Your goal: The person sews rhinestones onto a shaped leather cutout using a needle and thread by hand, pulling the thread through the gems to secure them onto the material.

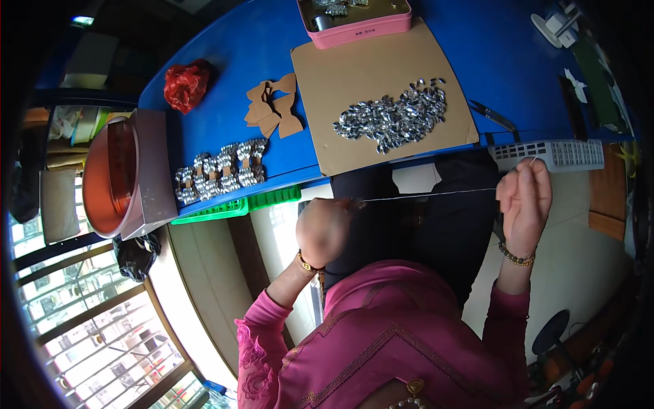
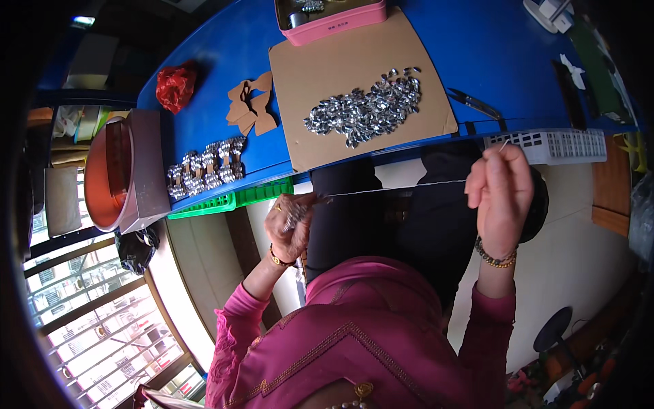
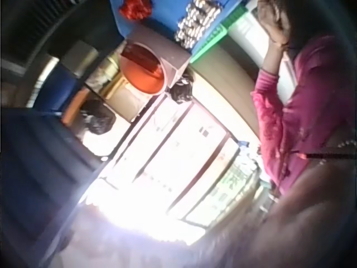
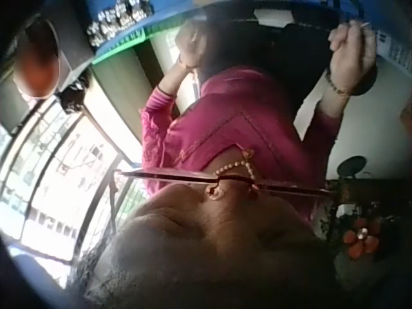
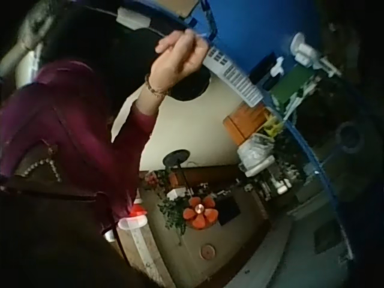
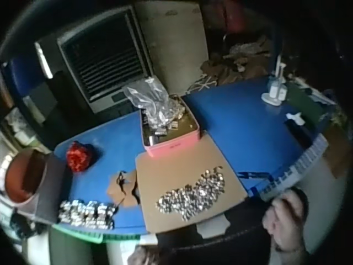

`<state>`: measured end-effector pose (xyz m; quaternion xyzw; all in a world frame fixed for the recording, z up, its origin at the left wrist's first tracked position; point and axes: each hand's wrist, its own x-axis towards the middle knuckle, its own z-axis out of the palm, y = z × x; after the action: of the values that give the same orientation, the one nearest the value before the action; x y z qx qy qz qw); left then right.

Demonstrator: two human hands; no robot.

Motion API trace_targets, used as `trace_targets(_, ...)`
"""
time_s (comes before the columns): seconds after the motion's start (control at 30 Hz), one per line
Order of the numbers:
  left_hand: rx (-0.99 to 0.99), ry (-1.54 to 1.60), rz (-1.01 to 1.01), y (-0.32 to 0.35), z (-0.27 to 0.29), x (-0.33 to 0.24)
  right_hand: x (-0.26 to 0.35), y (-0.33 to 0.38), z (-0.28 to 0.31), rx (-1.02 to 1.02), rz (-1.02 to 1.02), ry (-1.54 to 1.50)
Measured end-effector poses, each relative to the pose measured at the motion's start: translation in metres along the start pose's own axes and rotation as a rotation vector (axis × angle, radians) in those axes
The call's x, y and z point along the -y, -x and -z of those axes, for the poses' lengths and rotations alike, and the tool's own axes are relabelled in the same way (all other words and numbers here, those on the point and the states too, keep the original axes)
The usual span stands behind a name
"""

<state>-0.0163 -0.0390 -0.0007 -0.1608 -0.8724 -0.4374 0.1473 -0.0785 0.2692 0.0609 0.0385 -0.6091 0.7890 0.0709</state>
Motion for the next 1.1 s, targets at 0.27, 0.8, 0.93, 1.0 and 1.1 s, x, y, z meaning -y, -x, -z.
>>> trace_targets(0.27, -0.067, 0.756, 0.965, 0.021, -0.014, 0.019, -0.03, 0.001, 0.035, -0.179, -0.156, -0.067)
trace_targets(0.8, 0.057, 1.421, 1.38, 0.055, -0.038, 0.018, -0.077, 0.066, 0.093, -0.187, -0.313, 0.356)
trace_targets(0.93, 0.033, 1.468, 1.373, 0.059, -0.038, 0.018, -0.084, 0.075, 0.099, -0.182, -0.317, 0.49)
trace_targets(1.0, 0.015, 1.526, 1.408, 0.058, -0.038, 0.018, -0.085, 0.077, 0.103, -0.176, -0.322, 0.502)
trace_targets(1.1, 0.131, 1.559, 1.389, 0.057, -0.041, 0.023, -0.081, 0.073, 0.099, -0.177, -0.331, 0.493)
